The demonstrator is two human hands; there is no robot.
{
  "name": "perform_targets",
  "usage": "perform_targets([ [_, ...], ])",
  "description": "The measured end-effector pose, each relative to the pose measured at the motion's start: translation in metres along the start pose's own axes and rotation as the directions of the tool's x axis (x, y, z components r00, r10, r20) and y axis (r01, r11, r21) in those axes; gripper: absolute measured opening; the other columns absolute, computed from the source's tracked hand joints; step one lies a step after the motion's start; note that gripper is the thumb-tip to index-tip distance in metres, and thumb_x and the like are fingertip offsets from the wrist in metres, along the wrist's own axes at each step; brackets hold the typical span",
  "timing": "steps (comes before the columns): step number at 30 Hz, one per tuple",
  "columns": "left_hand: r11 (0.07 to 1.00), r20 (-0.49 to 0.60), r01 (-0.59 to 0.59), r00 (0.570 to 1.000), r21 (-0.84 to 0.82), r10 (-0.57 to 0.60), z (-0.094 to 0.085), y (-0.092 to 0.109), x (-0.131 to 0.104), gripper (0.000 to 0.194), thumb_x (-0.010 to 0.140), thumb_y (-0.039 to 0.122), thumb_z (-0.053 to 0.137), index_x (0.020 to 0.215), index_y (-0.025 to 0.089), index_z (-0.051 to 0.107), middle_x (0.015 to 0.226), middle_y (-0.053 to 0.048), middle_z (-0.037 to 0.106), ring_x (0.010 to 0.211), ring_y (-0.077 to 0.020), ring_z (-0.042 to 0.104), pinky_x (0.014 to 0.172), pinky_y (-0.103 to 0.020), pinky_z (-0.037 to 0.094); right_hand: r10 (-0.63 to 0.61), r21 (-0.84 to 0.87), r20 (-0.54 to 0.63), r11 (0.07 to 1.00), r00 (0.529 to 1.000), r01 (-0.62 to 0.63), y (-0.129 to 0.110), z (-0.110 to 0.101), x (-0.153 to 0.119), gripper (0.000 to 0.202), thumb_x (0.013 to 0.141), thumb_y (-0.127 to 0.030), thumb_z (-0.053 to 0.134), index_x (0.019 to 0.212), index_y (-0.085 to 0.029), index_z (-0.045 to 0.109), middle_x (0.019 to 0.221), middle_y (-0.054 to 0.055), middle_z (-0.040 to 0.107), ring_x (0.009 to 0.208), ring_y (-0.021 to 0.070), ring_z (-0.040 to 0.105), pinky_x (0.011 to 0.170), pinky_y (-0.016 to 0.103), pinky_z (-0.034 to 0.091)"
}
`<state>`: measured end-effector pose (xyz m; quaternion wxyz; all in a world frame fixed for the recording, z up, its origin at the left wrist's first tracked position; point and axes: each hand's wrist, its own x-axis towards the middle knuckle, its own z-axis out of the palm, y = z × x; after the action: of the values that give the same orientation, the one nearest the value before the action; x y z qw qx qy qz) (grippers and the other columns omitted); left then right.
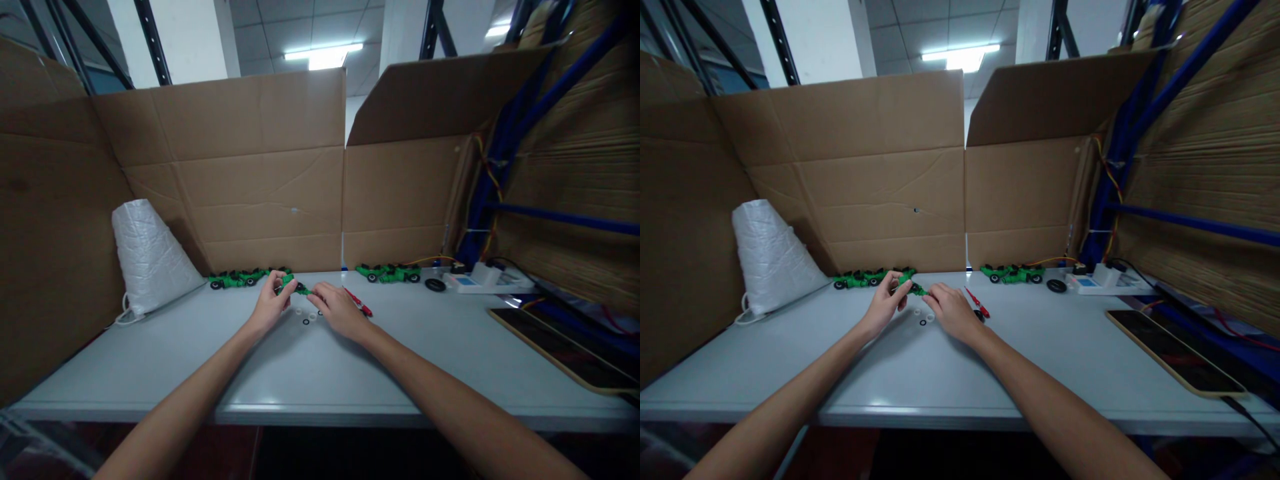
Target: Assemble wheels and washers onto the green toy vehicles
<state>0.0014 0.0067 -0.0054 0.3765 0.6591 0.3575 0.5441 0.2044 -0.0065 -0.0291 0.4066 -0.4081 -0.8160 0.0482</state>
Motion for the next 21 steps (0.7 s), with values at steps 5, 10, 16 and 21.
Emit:
perform_targets([
  [5, 1.000, 0.006, -0.015, 1.000, 0.019, 0.015, -0.0007, -0.0025, 0.0007, 0.042, 0.087, 0.056, 0.072, 0.102, 0.022, 0.053, 0.070, 0.007, 0.050, 0.050, -0.0075, 0.046, 0.046, -0.020, 0.034, -0.027, -0.021, 0.051, 0.999, 0.998, 0.028, -0.0003, -0.0013, -0.0003, 0.025, 0.106, -0.033, 0.053, 0.088, -0.020, 0.064, 0.086, 0.003, 0.062, 0.084, 0.0187, 0.058, 0.076, 0.030, 0.038],
  [10, 0.999, -0.036, -0.016, 0.999, 0.041, 0.017, -0.0014, -0.0020, 0.0007, 0.046, 0.086, 0.057, 0.072, 0.113, 0.021, 0.060, 0.076, 0.004, 0.057, 0.056, -0.0095, 0.051, 0.048, -0.021, 0.036, -0.043, -0.017, 0.068, 0.999, 0.997, 0.044, -0.0012, -0.0003, -0.0008, 0.026, 0.106, -0.034, 0.053, 0.089, -0.020, 0.066, 0.087, 0.004, 0.062, 0.085, 0.0190, 0.058, 0.077, 0.030, 0.040],
  [16, 0.997, -0.096, -0.033, 0.995, 0.066, 0.039, -0.0026, 0.0010, 0.0009, 0.048, 0.083, 0.052, 0.077, 0.115, 0.020, 0.060, 0.087, 0.000, 0.066, 0.066, -0.0121, 0.059, 0.053, -0.022, 0.042, -0.072, -0.015, 0.097, 0.997, 0.993, 0.074, -0.0009, 0.0011, -0.0023, 0.025, 0.106, -0.034, 0.052, 0.090, -0.020, 0.065, 0.088, 0.004, 0.062, 0.085, 0.0190, 0.059, 0.078, 0.030, 0.040],
  [21, 0.997, -0.098, -0.053, 0.993, 0.058, 0.059, -0.0022, 0.0035, 0.0003, 0.050, 0.076, 0.044, 0.085, 0.111, 0.019, 0.061, 0.100, -0.006, 0.072, 0.089, -0.0184, 0.068, 0.070, -0.025, 0.052, -0.083, -0.023, 0.113, 0.996, 0.990, 0.086, -0.0015, 0.0017, -0.0038, 0.024, 0.106, -0.035, 0.054, 0.091, -0.019, 0.066, 0.090, 0.004, 0.063, 0.085, 0.0187, 0.059, 0.078, 0.030, 0.039],
])
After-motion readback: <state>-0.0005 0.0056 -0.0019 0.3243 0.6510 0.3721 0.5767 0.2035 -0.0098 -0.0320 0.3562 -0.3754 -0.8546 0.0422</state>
